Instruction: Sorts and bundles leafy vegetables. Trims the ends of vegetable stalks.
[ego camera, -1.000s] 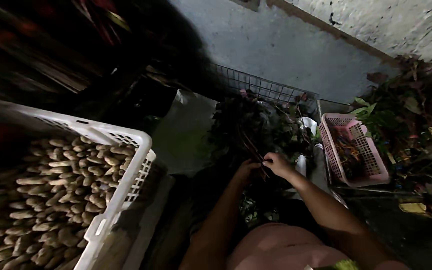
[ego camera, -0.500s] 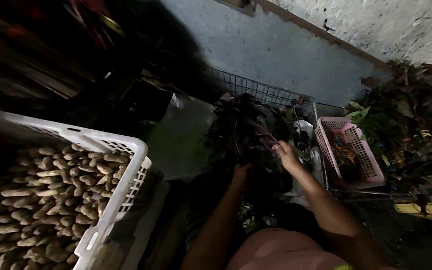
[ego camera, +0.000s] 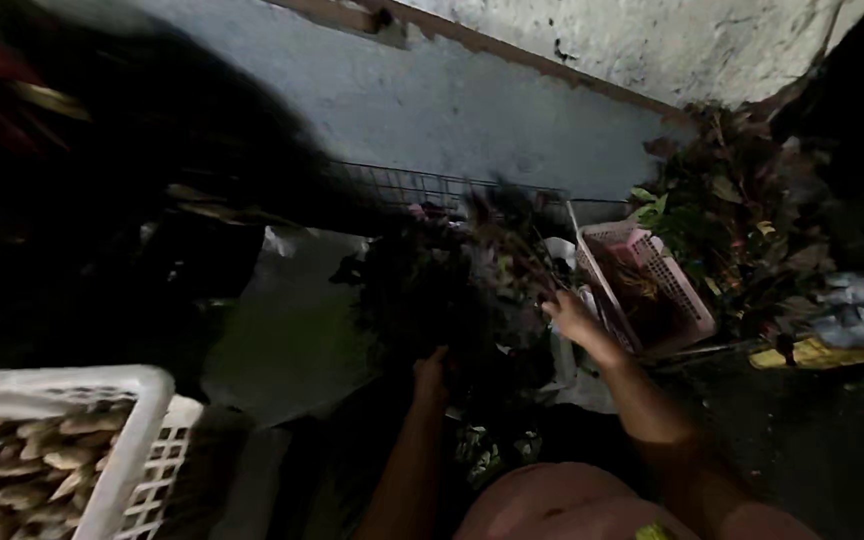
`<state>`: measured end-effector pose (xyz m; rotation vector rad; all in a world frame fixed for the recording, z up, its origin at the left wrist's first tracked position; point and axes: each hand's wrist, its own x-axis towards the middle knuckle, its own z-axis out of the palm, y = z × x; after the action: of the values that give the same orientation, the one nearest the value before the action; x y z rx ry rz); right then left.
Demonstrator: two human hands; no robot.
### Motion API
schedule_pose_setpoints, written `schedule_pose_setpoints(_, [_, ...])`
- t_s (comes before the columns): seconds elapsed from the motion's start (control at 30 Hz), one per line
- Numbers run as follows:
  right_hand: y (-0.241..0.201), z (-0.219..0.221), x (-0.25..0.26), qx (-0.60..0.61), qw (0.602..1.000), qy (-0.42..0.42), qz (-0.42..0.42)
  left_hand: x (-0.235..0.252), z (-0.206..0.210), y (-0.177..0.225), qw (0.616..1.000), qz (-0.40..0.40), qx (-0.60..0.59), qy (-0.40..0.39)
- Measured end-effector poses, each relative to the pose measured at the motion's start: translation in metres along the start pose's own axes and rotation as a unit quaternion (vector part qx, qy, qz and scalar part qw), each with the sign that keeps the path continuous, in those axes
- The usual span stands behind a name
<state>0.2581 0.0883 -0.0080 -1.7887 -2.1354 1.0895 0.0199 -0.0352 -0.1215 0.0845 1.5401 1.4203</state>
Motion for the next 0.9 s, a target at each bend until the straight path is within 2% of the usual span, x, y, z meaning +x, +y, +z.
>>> schedule_pose_setpoints(0.1, [0.024, 0.049, 0.004, -0.082, 0.988, -0.111, 0.073, 0.000, -0.001, 0.000, 0.999, -0.002, 0.033, 0.008])
schedule_pose_setpoints(0.17, [0.029, 0.068, -0.005, -0.072, 0.989, -0.121, 0.051, -0.001, -0.002, -0.001, 1.000, 0.001, 0.030, 0.006])
schedule_pose_setpoints(0.3, [0.014, 0.072, -0.030, 0.028, 0.994, 0.032, -0.099, -0.011, 0.002, 0.004, 1.000, -0.003, 0.026, 0.015])
schedule_pose_setpoints(0.37, [0.015, 0.066, -0.028, 0.086, 0.984, 0.104, -0.118, -0.012, 0.004, 0.004, 0.999, -0.002, 0.027, 0.019])
schedule_pose_setpoints(0.5, [0.062, 0.066, 0.009, 0.102, 0.975, 0.181, -0.082, -0.011, 0.003, 0.002, 0.999, 0.003, 0.043, 0.023])
schedule_pose_setpoints(0.57, [0.088, 0.070, 0.027, 0.071, 0.975, 0.207, -0.024, -0.010, 0.002, 0.000, 0.998, 0.004, 0.055, 0.025])
schedule_pose_setpoints(0.63, [0.104, 0.071, 0.039, 0.016, 0.981, 0.190, 0.044, -0.008, 0.000, -0.001, 0.998, 0.004, 0.052, 0.023])
schedule_pose_setpoints(0.7, [0.115, 0.073, 0.050, -0.008, 0.983, 0.165, 0.078, -0.005, 0.000, -0.003, 0.999, -0.004, 0.036, 0.019])
schedule_pose_setpoints(0.8, [0.118, 0.069, 0.050, 0.044, 0.985, 0.139, 0.089, -0.009, 0.001, 0.000, 0.999, -0.007, 0.028, 0.018])
schedule_pose_setpoints(0.9, [0.113, 0.065, 0.039, 0.068, 0.986, 0.130, 0.080, -0.016, 0.002, 0.016, 0.990, 0.065, 0.121, 0.041])
